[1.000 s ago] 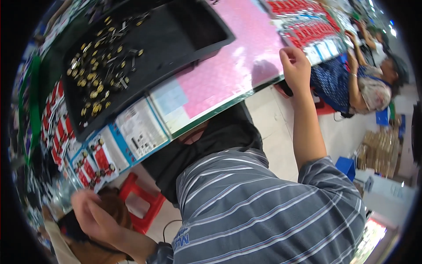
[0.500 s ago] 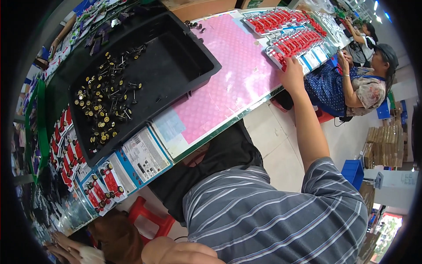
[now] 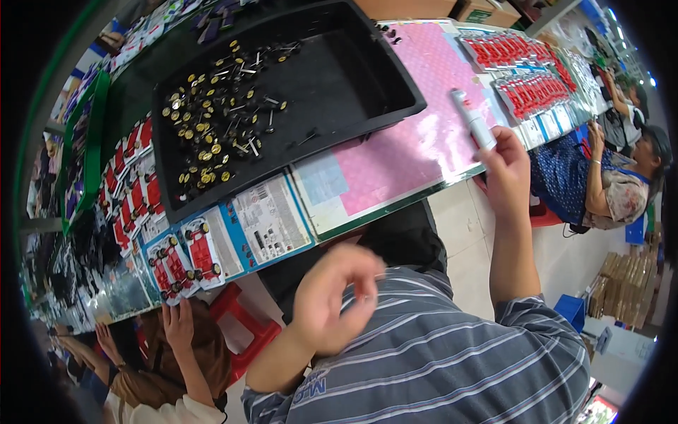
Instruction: The person assembles toy cars by snapping wheel axles into toy car chassis by hand, placing the assembled cars onto the table, and transferring additional wheel axles into a tray.
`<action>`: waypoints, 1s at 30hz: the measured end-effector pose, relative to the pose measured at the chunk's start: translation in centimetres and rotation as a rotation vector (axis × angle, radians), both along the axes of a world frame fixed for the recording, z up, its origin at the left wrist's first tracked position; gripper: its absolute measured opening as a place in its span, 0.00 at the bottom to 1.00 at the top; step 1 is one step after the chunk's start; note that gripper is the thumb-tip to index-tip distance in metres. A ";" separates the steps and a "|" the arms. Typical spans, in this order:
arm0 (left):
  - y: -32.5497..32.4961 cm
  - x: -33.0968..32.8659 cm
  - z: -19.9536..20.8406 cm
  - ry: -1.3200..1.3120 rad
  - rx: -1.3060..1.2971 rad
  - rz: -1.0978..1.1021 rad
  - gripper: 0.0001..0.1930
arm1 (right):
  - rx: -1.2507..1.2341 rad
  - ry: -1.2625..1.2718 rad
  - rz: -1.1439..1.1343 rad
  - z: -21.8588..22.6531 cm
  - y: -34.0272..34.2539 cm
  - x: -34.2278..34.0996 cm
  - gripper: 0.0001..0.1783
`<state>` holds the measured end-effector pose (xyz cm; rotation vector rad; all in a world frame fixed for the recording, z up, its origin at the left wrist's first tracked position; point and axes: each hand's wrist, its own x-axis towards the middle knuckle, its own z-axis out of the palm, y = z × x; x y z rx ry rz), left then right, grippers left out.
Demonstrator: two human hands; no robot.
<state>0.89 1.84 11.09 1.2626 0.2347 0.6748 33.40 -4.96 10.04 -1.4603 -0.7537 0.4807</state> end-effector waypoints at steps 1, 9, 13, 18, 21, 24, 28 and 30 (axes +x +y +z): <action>0.4 0.7 -0.4 0.082 -0.215 -0.025 0.31 | 0.018 -0.083 0.178 0.7 0.1 -2.5 0.17; 4.7 0.3 -5.8 -0.169 -0.470 0.447 0.33 | 0.130 -0.886 0.623 5.0 13.6 -6.4 0.09; 6.1 -0.9 -7.7 -0.050 -0.346 0.480 0.20 | -0.032 -1.097 0.827 1.0 23.6 -6.1 0.23; 6.9 -1.8 -8.3 0.171 -0.164 0.442 0.15 | -0.299 -1.333 1.023 -1.1 28.9 -9.4 0.36; 7.1 -1.4 -8.3 0.128 -0.237 0.429 0.14 | -0.404 -1.387 0.950 -0.7 29.1 -9.1 0.34; 7.1 -1.7 -8.4 0.022 -0.305 0.454 0.13 | -0.261 -1.208 0.637 2.2 24.0 -10.5 0.32; 6.8 -2.4 -9.3 0.118 -0.226 0.396 0.16 | 0.002 -0.561 0.666 3.7 13.3 -15.1 0.32; 6.0 -1.1 -8.1 0.175 -0.168 0.367 0.16 | 0.024 -0.596 0.658 1.8 10.7 -16.4 0.31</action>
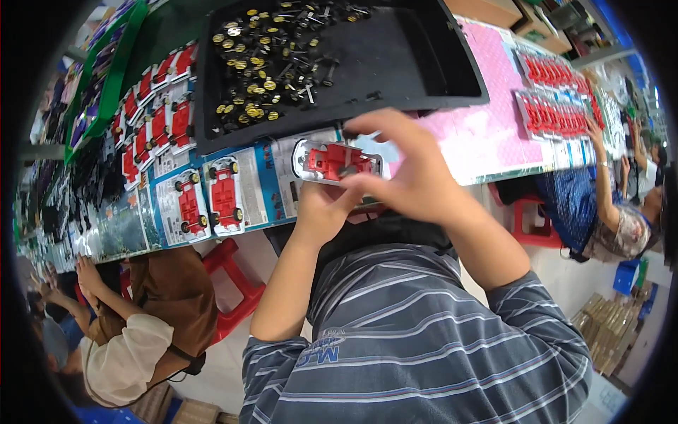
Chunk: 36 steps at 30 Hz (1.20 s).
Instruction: The person assembles toy cars by snapping wheel axles into toy car chassis by hand, placing the assembled cars onto the table, and transferring additional wheel axles into a tray.
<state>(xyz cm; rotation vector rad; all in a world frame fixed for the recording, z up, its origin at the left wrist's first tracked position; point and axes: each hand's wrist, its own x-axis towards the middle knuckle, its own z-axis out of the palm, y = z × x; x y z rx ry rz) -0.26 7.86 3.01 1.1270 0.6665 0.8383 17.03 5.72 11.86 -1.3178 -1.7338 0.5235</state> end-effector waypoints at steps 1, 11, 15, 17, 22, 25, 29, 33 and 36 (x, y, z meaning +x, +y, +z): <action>-0.4 0.3 0.6 -0.016 0.058 -0.030 0.17 | 0.012 -0.032 -0.005 -0.9 -0.2 -0.5 0.31; -1.1 2.0 0.4 0.264 0.293 -0.125 0.17 | -0.096 0.032 -0.056 -2.6 -1.4 0.1 0.30; -1.2 2.4 -0.3 0.273 0.215 -0.174 0.16 | -0.094 -0.009 -0.052 -2.5 -1.3 0.6 0.30; -1.5 2.6 -0.6 0.196 0.153 -0.144 0.14 | -0.091 -0.026 -0.023 -2.7 -1.4 0.9 0.31; -1.2 2.9 0.0 0.223 0.371 -0.092 0.16 | -0.029 -0.027 -0.057 -2.2 -2.0 1.3 0.33; -1.0 3.5 0.5 0.095 0.135 -0.142 0.18 | 0.065 0.068 -0.104 -0.9 -2.6 3.7 0.23; -0.7 2.4 -0.1 0.048 -0.045 -0.146 0.26 | 0.055 0.074 -0.438 -0.5 -2.7 10.7 0.06; -0.4 2.5 -0.7 -0.034 -0.104 -0.130 0.31 | -0.012 -0.211 -0.620 -1.0 2.3 19.1 0.10; -0.3 3.1 0.0 -0.019 -0.124 -0.143 0.31 | -0.026 -0.444 -0.579 -5.3 8.4 26.9 0.17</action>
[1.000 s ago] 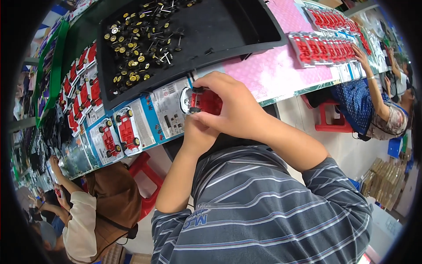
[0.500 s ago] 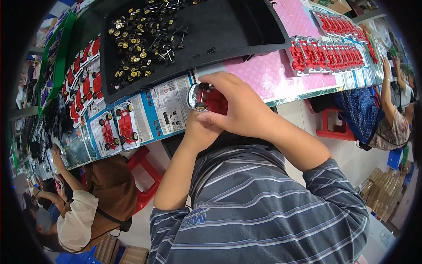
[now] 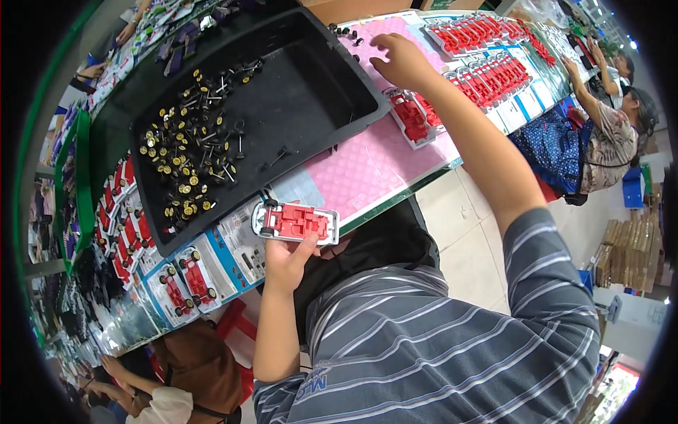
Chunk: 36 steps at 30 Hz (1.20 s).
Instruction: The person assembles toy cars by snapping wheel axles into toy car chassis by hand, placing the assembled cars onto the table, and transferring additional wheel axles into a tray.
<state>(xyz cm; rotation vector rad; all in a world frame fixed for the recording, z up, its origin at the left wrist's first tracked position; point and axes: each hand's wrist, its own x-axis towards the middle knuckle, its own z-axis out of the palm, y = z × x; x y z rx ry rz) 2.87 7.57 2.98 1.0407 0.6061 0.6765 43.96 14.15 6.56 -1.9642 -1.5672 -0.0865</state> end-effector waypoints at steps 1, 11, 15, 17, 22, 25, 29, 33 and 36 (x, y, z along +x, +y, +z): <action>0.0 -0.1 -0.2 -0.005 0.009 0.009 0.31 | -0.005 -0.050 0.014 -1.8 1.7 1.6 0.20; -0.2 -0.2 -0.4 0.038 0.050 0.079 0.26 | -0.168 -0.140 -0.010 -4.8 8.1 3.9 0.16; 0.0 -0.2 -0.3 0.020 0.018 0.053 0.25 | -0.082 -0.005 -0.109 -4.6 6.7 3.3 0.30; 0.3 0.1 -0.1 0.033 0.026 0.029 0.26 | 0.036 -0.022 -0.150 -4.6 8.0 3.7 0.33; 0.2 0.1 0.1 0.024 0.014 0.032 0.26 | -0.181 -0.038 -0.248 -3.8 10.2 1.7 0.39; 0.1 0.1 0.1 0.092 0.096 0.025 0.27 | -0.171 0.005 -0.263 -3.4 9.9 1.7 0.38; 0.1 0.6 -0.1 0.087 0.103 0.023 0.26 | 0.039 0.128 -0.163 -2.8 7.9 3.5 0.35; -0.1 0.0 0.5 0.058 0.046 0.034 0.25 | 0.273 0.294 -0.070 1.0 2.0 -1.9 0.40; -0.3 0.1 0.2 0.057 0.054 0.093 0.27 | 0.392 0.559 -0.049 3.2 -3.4 -7.1 0.29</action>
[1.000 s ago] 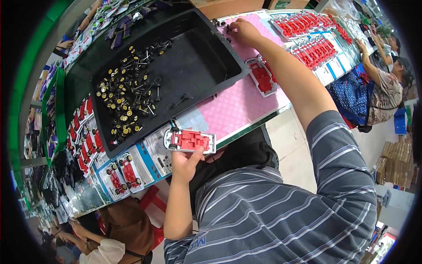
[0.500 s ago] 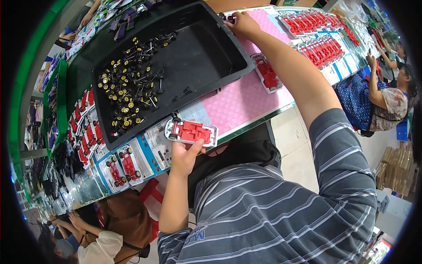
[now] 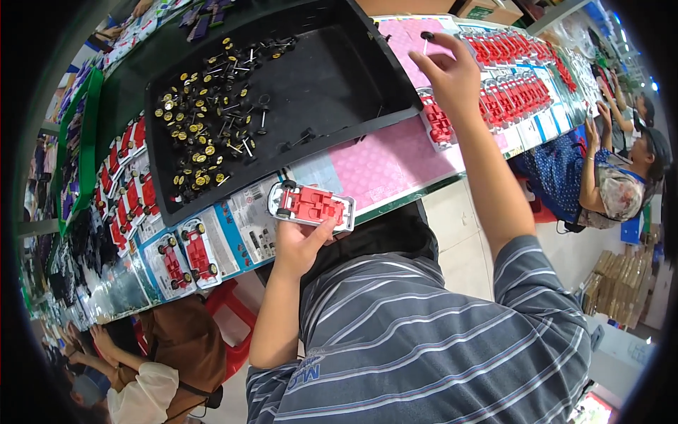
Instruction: The person assembles toy cars by snapping wheel axles into toy car chassis by hand, placing the assembled cars onto the table, and transferring additional wheel axles into a tray.
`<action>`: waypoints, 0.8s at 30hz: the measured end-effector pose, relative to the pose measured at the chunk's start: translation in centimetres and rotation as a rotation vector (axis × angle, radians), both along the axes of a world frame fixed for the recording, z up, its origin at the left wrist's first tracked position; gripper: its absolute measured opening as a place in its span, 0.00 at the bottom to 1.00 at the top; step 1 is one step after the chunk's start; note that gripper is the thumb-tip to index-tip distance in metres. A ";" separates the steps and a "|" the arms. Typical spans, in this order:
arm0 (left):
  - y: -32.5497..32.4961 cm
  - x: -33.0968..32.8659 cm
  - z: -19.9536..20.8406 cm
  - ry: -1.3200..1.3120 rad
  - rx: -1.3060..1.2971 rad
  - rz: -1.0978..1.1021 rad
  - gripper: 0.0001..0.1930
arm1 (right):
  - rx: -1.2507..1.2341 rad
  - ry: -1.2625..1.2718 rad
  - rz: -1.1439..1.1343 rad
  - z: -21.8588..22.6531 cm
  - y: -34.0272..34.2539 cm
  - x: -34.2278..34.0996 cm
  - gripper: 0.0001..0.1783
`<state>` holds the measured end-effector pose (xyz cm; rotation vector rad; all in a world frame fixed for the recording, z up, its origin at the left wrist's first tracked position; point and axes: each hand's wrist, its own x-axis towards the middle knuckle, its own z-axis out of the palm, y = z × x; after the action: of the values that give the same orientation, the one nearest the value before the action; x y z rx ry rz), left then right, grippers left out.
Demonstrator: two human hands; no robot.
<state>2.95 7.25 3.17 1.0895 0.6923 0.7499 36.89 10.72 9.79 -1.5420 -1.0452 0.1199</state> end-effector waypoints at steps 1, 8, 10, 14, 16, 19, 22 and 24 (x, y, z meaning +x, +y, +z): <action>0.1 -0.1 -0.1 -0.012 -0.004 -0.013 0.28 | 0.130 0.113 0.020 -0.5 -1.3 -1.0 0.27; 0.8 -0.3 -0.7 -0.070 -0.055 -0.108 0.28 | -0.069 0.264 0.349 -0.5 -9.7 -8.2 0.13; 0.9 -0.1 -0.9 -0.068 -0.076 -0.109 0.28 | -0.041 0.378 0.491 -1.3 -10.1 -9.1 0.13; 0.8 -0.1 -0.5 -0.083 -0.074 -0.088 0.28 | -0.151 0.342 0.547 -1.2 -10.1 -10.7 0.13; 0.7 -0.4 -0.5 -0.068 -0.046 -0.089 0.26 | -0.173 0.462 0.613 -1.3 -9.8 -11.3 0.13; 0.2 -0.6 -0.7 -0.028 -0.004 -0.088 0.29 | -0.183 0.293 0.563 -2.0 -9.6 -11.9 0.13; 0.1 -0.6 -0.6 -0.007 0.025 -0.086 0.30 | -0.132 0.335 0.555 -2.1 -9.4 -13.1 0.10; 0.1 -0.8 -0.1 -0.012 0.015 -0.088 0.27 | -0.138 0.249 0.526 -1.7 -9.6 -13.6 0.10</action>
<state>2.19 7.36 3.05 1.1211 0.6255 0.6860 23.34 1.15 8.10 -1.2980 -1.2360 0.7413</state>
